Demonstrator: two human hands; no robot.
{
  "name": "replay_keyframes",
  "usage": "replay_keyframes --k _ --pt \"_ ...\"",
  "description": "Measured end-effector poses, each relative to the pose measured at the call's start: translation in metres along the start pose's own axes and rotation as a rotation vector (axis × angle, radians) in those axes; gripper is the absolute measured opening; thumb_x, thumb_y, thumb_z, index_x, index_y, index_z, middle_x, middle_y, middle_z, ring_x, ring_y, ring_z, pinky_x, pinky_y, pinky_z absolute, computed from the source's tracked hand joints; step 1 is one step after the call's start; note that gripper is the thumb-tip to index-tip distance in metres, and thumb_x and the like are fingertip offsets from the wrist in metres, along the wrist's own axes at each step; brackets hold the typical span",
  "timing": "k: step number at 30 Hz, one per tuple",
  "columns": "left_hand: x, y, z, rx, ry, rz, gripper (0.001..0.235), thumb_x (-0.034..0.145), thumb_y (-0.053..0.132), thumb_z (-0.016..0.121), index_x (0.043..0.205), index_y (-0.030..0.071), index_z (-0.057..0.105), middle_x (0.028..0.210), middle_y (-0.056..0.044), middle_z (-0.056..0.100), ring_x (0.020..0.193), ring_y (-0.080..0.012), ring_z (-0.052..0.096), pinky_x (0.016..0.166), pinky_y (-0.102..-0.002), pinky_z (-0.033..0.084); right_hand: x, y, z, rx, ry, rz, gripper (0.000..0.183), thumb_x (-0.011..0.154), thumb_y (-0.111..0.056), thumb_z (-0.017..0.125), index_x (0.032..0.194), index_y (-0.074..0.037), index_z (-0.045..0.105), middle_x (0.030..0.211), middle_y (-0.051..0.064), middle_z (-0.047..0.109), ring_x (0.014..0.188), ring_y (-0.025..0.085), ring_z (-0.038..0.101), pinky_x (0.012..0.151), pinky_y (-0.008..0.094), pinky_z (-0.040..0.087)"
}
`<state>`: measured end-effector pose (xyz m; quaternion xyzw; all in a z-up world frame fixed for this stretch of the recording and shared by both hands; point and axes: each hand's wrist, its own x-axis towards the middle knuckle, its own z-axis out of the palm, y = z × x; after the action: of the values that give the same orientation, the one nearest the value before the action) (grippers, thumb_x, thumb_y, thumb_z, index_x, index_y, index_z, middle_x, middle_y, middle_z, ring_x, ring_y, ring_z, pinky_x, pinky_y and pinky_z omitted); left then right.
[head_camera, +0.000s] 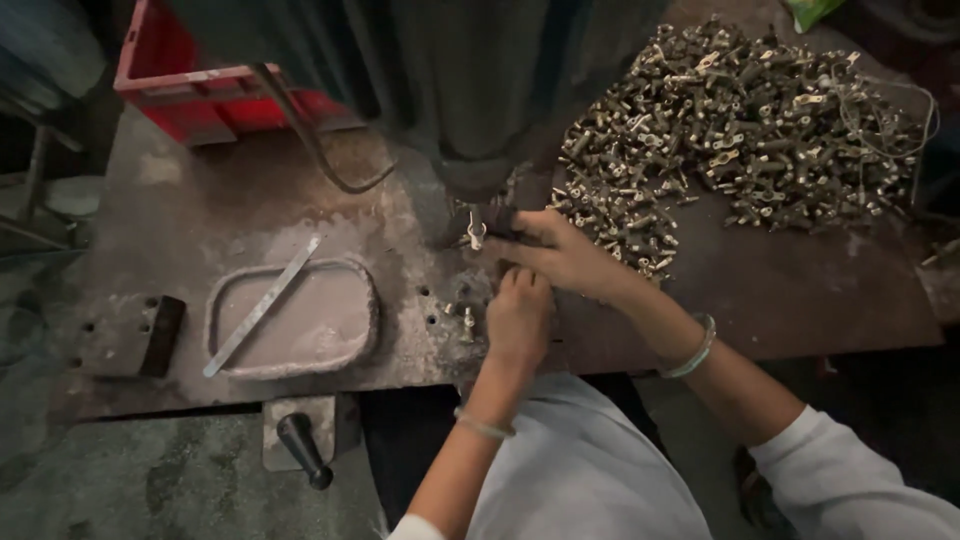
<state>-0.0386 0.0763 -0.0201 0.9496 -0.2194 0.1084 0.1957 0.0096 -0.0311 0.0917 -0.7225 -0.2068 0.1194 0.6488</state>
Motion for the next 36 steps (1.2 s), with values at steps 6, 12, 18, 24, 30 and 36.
replay_keyframes --k 6,12,18,24,30,36 --pt "-0.076 -0.007 -0.104 -1.049 -0.122 -0.467 0.045 0.078 0.005 0.071 0.123 0.005 0.069 0.106 -0.011 0.078 0.091 -0.0216 0.078 0.079 -0.031 0.061 -0.022 0.011 0.067 0.194 0.509 0.215 0.024 0.101 -0.021 0.069 0.108 0.001 0.071 0.088 0.006 0.073 0.077 0.013 0.066 0.069 0.030 0.053" --pt "-0.098 -0.091 -0.192 -0.393 0.268 -0.342 0.031 0.085 0.000 0.066 0.115 0.004 0.073 0.111 -0.016 0.072 0.093 -0.0311 0.073 0.079 -0.037 0.058 -0.016 0.051 0.057 0.153 0.508 0.138 0.025 0.098 -0.023 0.070 0.112 -0.002 0.073 0.097 0.004 0.075 0.082 0.011 0.068 0.072 0.028 0.054" --pt "-0.085 -0.138 -0.186 -0.184 0.175 -0.396 0.018 0.087 0.002 0.067 0.104 0.004 0.072 0.107 -0.015 0.071 0.095 -0.0384 0.069 0.080 -0.045 0.055 -0.014 0.023 0.047 0.240 0.399 0.129 0.021 0.099 -0.021 0.067 0.108 -0.003 0.073 0.094 0.002 0.076 0.079 0.011 0.070 0.070 0.029 0.060" --pt "-0.077 -0.134 -0.175 -0.083 0.160 -0.317 0.026 0.077 0.000 0.072 0.102 0.004 0.074 0.102 -0.015 0.073 0.090 -0.0379 0.071 0.079 -0.045 0.055 -0.016 0.020 0.053 0.168 0.446 0.090 0.020 0.102 -0.018 0.068 0.111 -0.002 0.074 0.093 0.001 0.073 0.083 0.009 0.067 0.075 0.027 0.056" --pt "-0.097 -0.198 -0.147 -1.212 0.163 -0.778 0.022 0.089 0.008 0.075 0.109 -0.001 0.077 0.098 -0.009 0.080 0.085 -0.0164 0.076 0.078 -0.028 0.059 -0.015 0.017 0.054 0.113 0.487 0.124 0.020 0.099 -0.017 0.068 0.113 -0.004 0.074 0.096 0.001 0.075 0.084 0.009 0.068 0.077 0.026 0.054" --pt "-0.114 -0.117 -0.134 -1.429 0.183 -0.873 0.021 0.084 0.004 0.076 0.105 0.001 0.074 0.097 -0.005 0.079 0.084 -0.0116 0.073 0.077 -0.026 0.059 -0.016 -0.007 0.068 0.199 0.516 0.120 0.018 0.099 -0.016 0.066 0.110 -0.003 0.072 0.101 0.002 0.077 0.090 0.010 0.070 0.078 0.027 0.056"
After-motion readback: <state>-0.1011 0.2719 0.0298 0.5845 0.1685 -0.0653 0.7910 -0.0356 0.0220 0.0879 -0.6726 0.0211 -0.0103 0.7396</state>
